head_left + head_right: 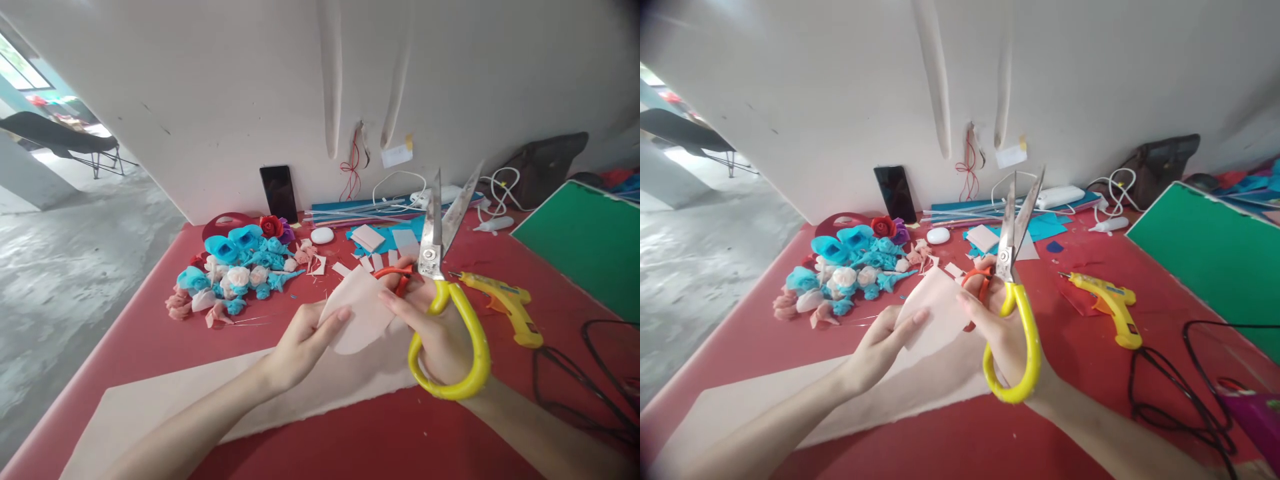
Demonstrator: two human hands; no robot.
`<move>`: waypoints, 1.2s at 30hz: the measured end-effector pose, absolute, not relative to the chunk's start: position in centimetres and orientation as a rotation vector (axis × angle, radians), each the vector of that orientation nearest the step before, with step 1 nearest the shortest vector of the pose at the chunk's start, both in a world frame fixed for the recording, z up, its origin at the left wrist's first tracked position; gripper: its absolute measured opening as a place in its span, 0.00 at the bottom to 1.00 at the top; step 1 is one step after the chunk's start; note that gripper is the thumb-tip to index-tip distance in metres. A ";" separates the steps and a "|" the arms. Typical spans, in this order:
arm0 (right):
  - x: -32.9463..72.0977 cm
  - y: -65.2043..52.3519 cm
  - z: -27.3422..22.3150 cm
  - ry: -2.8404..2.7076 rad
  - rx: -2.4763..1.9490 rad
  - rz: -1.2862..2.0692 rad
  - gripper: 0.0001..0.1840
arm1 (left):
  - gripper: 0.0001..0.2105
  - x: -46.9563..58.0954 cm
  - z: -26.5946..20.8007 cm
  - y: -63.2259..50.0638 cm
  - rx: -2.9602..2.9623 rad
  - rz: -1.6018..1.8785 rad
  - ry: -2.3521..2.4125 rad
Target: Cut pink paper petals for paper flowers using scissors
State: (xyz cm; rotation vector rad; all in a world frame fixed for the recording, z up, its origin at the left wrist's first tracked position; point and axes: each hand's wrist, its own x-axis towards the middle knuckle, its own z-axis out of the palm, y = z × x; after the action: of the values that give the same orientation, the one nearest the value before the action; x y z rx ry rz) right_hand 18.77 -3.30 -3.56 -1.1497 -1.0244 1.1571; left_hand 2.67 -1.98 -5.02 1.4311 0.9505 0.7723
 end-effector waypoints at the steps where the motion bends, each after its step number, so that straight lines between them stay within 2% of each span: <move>1: 18.8 -3.3 -3.5 -1.021 -1.149 1.152 0.07 | 0.17 2.7 -5.0 -2.0 1.470 0.772 0.946; 5: 19.1 -3.3 -3.1 -1.031 -1.143 1.143 0.07 | 0.15 2.8 -5.1 -2.0 1.478 0.758 0.935; 10: 19.4 -2.9 -2.9 -0.921 -0.992 1.230 0.04 | 0.19 2.0 -5.4 -1.4 1.222 0.877 0.837; 14: 20.0 -2.7 -2.8 -0.875 -0.832 1.552 0.08 | 0.18 1.5 -4.9 -0.5 0.944 0.965 0.579; 18: 20.2 -3.0 -2.5 -0.960 -0.782 1.828 0.08 | 0.19 1.6 -4.4 -0.1 0.790 1.009 0.422; 22: 20.1 -3.7 -1.4 -1.107 -0.779 1.964 0.14 | 0.20 1.6 -4.1 0.2 0.689 1.071 0.383; 25: 20.6 -4.1 -0.6 -1.261 -0.777 2.095 0.22 | 0.21 1.6 -4.0 0.5 0.635 1.125 0.388; 28: 21.2 -4.3 -0.8 -1.227 -0.849 2.183 0.22 | 0.21 1.5 -4.2 0.9 0.605 1.177 0.413; 32: 21.6 -4.6 -1.2 -1.180 -0.944 2.256 0.28 | 0.21 1.4 -4.5 1.3 0.596 1.198 0.409; 36: 21.4 -4.4 -0.8 -1.214 -0.885 2.322 0.27 | 0.22 1.2 -4.6 1.5 0.571 1.230 0.411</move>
State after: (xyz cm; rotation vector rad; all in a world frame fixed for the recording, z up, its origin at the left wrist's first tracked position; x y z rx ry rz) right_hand 21.37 -4.42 -0.80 -0.8849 -1.2142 2.3222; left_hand 1.21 1.53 -4.57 0.5714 0.4107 1.2300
